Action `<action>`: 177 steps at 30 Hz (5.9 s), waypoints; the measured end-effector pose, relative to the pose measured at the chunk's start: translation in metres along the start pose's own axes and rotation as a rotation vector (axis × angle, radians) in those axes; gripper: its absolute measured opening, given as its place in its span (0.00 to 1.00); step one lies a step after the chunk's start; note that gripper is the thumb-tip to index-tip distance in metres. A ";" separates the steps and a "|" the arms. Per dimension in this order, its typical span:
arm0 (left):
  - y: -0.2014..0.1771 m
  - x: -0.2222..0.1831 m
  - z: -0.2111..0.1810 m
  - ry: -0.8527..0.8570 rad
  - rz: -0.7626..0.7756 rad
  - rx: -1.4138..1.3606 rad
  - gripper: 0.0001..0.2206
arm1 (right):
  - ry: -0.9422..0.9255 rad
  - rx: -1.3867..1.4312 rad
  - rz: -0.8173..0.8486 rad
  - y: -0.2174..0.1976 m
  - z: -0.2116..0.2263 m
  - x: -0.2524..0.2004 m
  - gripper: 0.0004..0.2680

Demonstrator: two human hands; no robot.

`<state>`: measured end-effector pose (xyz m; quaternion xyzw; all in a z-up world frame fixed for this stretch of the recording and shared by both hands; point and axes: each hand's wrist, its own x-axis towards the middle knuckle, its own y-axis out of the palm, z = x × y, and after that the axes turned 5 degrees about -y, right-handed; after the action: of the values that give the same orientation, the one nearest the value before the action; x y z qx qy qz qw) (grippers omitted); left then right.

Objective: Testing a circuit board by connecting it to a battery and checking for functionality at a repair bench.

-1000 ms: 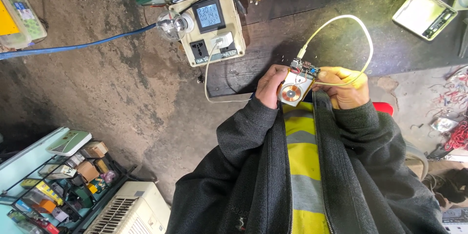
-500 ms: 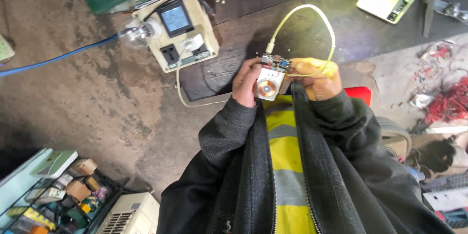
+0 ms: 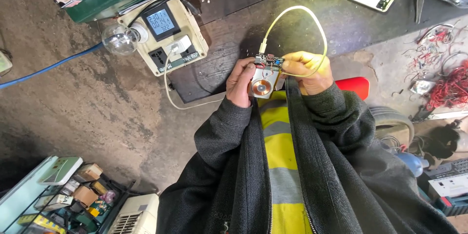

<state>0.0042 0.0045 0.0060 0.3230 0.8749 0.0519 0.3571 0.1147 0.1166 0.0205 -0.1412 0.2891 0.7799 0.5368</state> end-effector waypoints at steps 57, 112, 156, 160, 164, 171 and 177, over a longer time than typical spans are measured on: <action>-0.021 0.010 0.032 -0.031 0.085 0.020 0.09 | 0.040 -0.327 0.074 -0.040 -0.032 0.032 0.04; -0.028 0.017 0.033 -0.062 0.100 0.026 0.09 | 0.062 -0.232 0.026 -0.025 -0.030 0.025 0.04; -0.013 0.003 0.014 -0.012 0.047 -0.098 0.08 | -0.067 -0.449 0.026 -0.016 -0.026 0.013 0.07; -0.021 0.011 0.028 0.007 0.068 -0.026 0.08 | -0.012 -0.343 -0.005 -0.018 -0.030 0.014 0.08; -0.019 0.009 0.020 0.011 0.079 -0.018 0.08 | -0.034 -0.283 0.014 -0.023 -0.036 0.019 0.11; -0.024 0.013 0.020 0.002 0.083 -0.012 0.07 | 0.014 -0.182 0.084 -0.052 -0.051 0.027 0.16; -0.028 0.016 0.000 0.014 0.188 0.116 0.10 | 0.010 -0.160 0.036 -0.041 -0.048 0.027 0.16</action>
<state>-0.0187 -0.0080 -0.0126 0.4234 0.8447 0.0365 0.3254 0.1382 0.1183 -0.0445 -0.1825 0.2313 0.8093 0.5082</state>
